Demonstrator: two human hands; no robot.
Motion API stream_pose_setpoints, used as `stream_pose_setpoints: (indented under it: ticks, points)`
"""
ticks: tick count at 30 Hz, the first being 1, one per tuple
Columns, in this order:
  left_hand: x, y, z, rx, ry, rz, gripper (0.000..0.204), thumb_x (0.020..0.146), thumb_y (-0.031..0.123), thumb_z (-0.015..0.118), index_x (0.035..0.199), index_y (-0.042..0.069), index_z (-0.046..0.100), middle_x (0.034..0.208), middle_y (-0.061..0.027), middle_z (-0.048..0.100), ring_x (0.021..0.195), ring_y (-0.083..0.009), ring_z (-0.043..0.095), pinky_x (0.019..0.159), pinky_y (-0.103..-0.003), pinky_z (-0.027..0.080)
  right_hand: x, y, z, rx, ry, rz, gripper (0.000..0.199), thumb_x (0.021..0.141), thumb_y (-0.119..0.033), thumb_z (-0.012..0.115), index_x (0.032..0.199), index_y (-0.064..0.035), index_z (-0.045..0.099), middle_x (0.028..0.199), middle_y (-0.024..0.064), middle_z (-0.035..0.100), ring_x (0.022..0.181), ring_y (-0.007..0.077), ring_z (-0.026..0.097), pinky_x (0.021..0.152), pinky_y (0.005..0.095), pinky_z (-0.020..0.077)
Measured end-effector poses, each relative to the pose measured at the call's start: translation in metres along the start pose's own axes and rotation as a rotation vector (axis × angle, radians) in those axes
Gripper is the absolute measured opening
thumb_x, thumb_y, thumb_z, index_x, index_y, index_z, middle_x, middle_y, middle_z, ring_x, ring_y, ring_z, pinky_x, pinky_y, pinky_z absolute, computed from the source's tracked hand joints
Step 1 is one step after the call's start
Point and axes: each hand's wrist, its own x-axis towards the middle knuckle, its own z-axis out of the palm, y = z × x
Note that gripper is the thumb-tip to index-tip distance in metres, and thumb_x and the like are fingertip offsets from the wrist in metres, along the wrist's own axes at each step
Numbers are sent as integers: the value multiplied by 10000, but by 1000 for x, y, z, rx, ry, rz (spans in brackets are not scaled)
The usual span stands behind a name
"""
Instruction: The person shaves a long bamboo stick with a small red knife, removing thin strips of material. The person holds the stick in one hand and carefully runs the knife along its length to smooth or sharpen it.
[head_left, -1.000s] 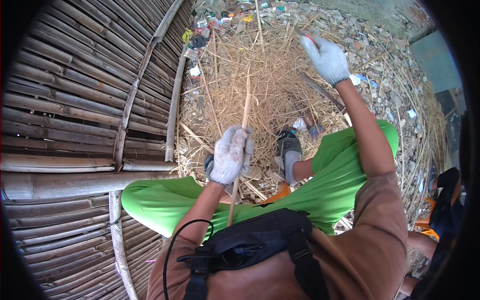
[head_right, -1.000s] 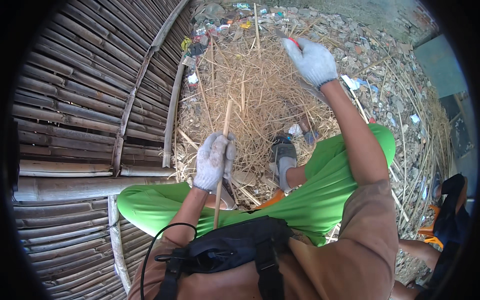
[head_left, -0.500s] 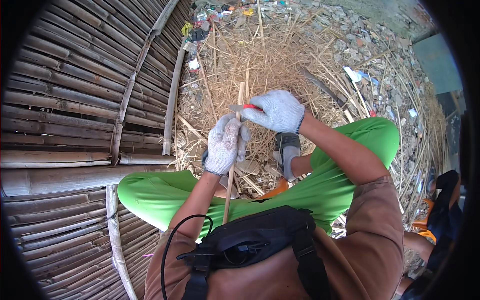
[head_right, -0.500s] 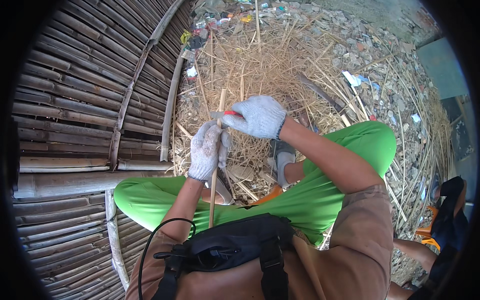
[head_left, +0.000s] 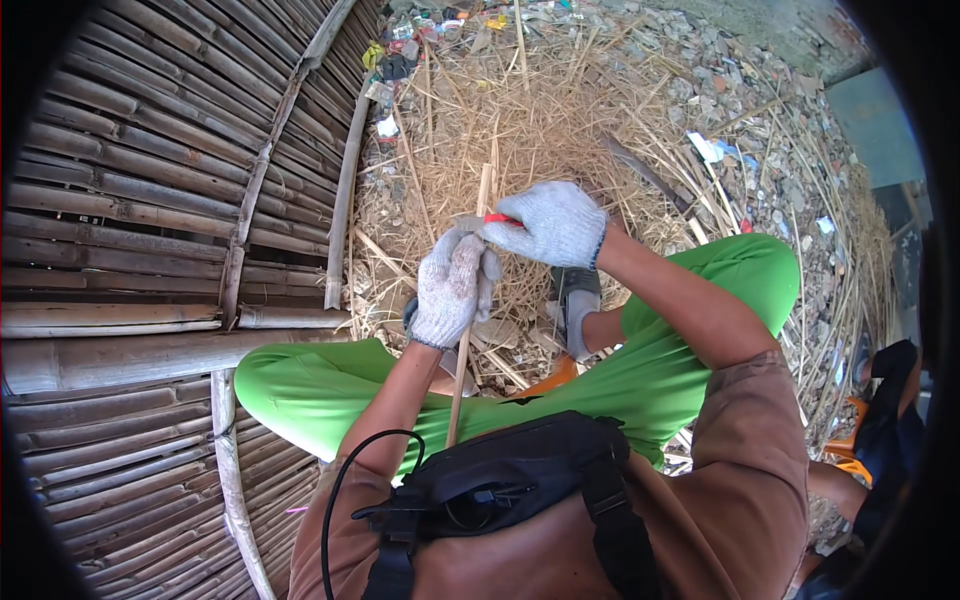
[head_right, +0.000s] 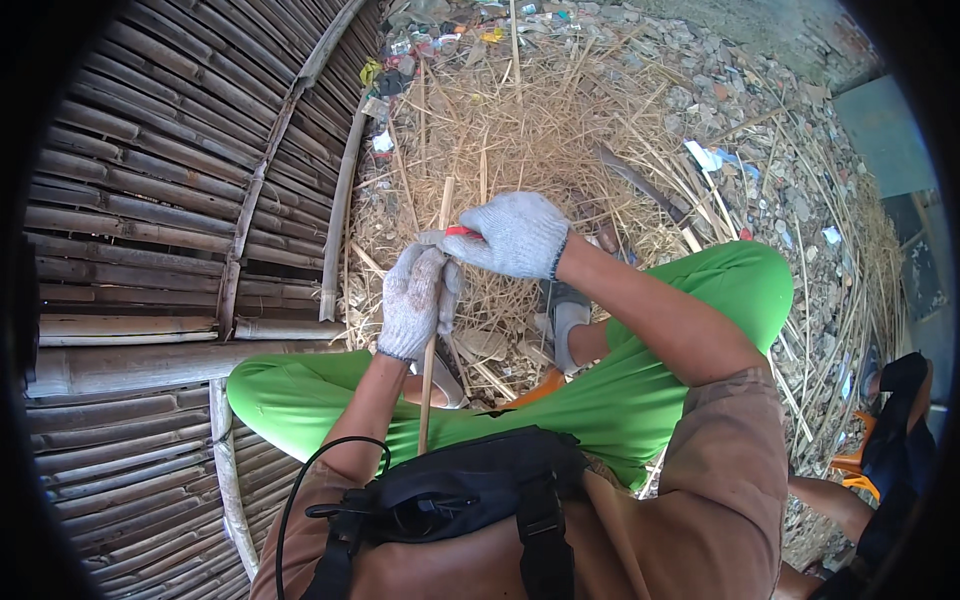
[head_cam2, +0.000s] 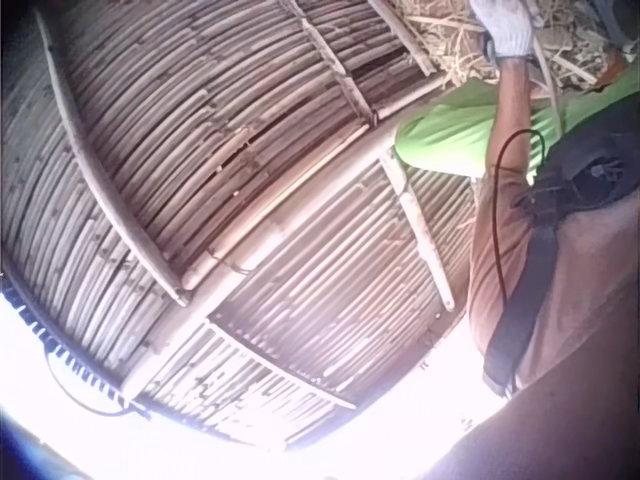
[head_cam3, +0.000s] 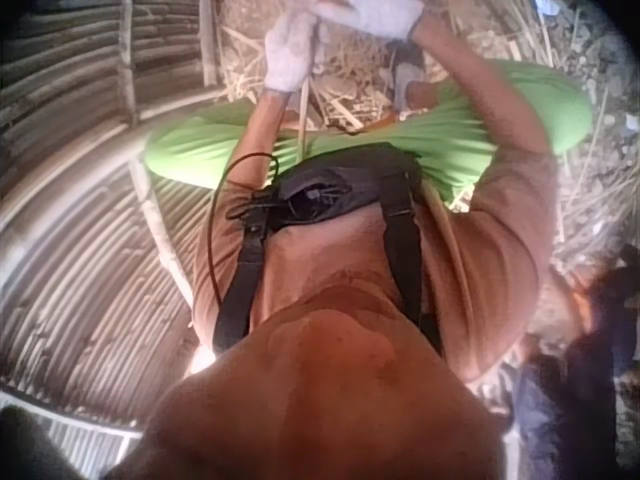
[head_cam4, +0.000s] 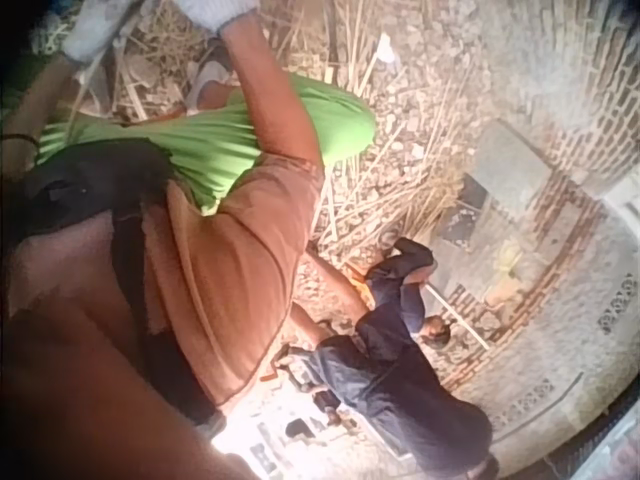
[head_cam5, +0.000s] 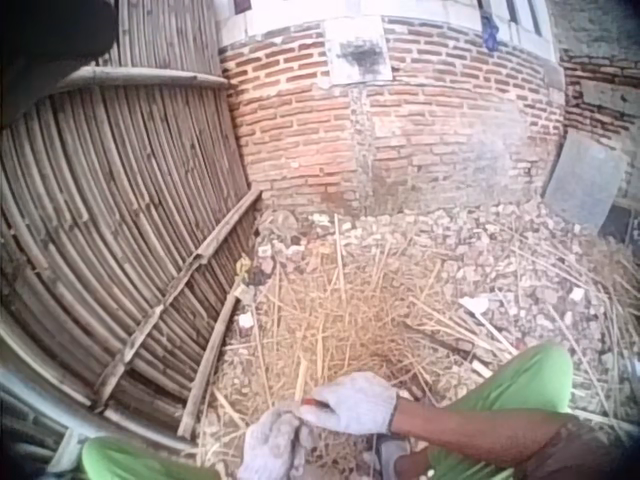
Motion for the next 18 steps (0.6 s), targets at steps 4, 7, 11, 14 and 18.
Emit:
stream_pose_setpoints:
  ticks: [4,7,11,14,18]
  points:
    - [-14,2,11,54,-8,3,260,1170,257,538,1186,11,622,735,-31,624,423,-75,500,354,-241,404,12,51,-28,-148,321,263,674,1059,-742,455,971,-161,785,851,195,779,820,378,783,755,519,621]
    - [-27,0,19,25,-120,-65,319,1183,274,504,1282,-9,613,775,-11,623,433,-60,479,368,-227,415,-2,131,-107,-100,581,574,786,1053,-806,399,1011,-123,787,892,174,791,853,368,786,791,509,620]
    - [-20,-1,14,-57,-89,-32,317,1178,268,512,1275,-18,611,772,-26,623,430,-67,476,361,-230,409,-8,102,-105,30,696,409,846,1044,-837,383,1029,-90,779,939,173,796,883,382,781,802,511,610]
    - [-12,-1,7,-71,-71,-35,321,1176,268,519,1275,-23,609,771,-32,624,429,-71,473,357,-232,403,2,67,-50,91,386,217,782,1057,-792,421,1055,-100,787,943,191,790,888,404,772,794,537,597]
    - [-7,5,9,-89,-50,-3,314,1173,272,537,1256,-22,610,769,-36,628,426,-80,478,354,-240,400,-3,25,-17,86,72,75,674,1056,-721,502,1056,-111,790,885,193,777,847,430,763,767,568,589]
